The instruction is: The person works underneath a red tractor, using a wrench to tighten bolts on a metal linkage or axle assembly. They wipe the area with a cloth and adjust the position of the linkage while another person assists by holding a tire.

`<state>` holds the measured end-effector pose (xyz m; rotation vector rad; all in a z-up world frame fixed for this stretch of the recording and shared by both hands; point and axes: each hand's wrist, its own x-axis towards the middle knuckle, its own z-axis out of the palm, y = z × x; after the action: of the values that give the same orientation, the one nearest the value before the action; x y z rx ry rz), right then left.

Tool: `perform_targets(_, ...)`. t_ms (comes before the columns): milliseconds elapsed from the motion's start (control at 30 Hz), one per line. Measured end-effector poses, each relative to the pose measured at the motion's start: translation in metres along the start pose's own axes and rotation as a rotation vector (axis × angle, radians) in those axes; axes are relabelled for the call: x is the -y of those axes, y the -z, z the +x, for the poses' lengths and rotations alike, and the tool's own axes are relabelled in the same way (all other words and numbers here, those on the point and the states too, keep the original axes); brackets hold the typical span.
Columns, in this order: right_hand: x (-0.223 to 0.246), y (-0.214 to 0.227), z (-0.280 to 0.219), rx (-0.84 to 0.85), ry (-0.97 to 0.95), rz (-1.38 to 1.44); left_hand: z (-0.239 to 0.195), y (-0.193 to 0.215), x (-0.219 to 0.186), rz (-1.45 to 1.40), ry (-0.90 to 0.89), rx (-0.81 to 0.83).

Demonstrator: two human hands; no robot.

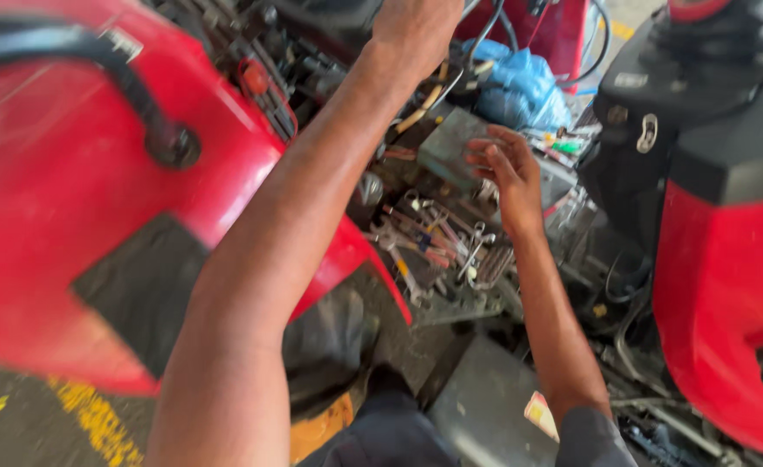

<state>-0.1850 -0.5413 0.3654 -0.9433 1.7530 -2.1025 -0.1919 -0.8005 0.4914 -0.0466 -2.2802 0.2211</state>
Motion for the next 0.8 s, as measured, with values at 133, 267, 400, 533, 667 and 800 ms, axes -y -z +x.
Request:
perform_targets(133,-0.010,0.018,0.085,-0.060,0.133,-0.162,0.059,-0.104,0.035,0.121,0.034,0.206)
perform_targets(267,-0.034,0.038,0.179,-0.201,0.250,-0.496,0.078,-0.184,0.036,0.135,0.027,0.280)
perform_targets(400,-0.048,0.042,0.289,-0.315,0.363,-0.908,0.072,-0.198,0.043,0.062,-0.147,0.439)
perform_targets(533,-0.062,0.032,0.411,-0.330,0.490,-1.315,0.086,-0.183,0.057,-0.077,-0.180,0.550)
perform_targets(667,-0.061,0.035,0.537,-0.389,0.725,-1.539,0.090,-0.182,0.064,-0.206,-0.155,0.528)
perform_targets(800,-0.063,0.064,0.627,-0.180,0.889,-2.012,0.088,-0.187,0.069,-0.283,-0.141,0.520)
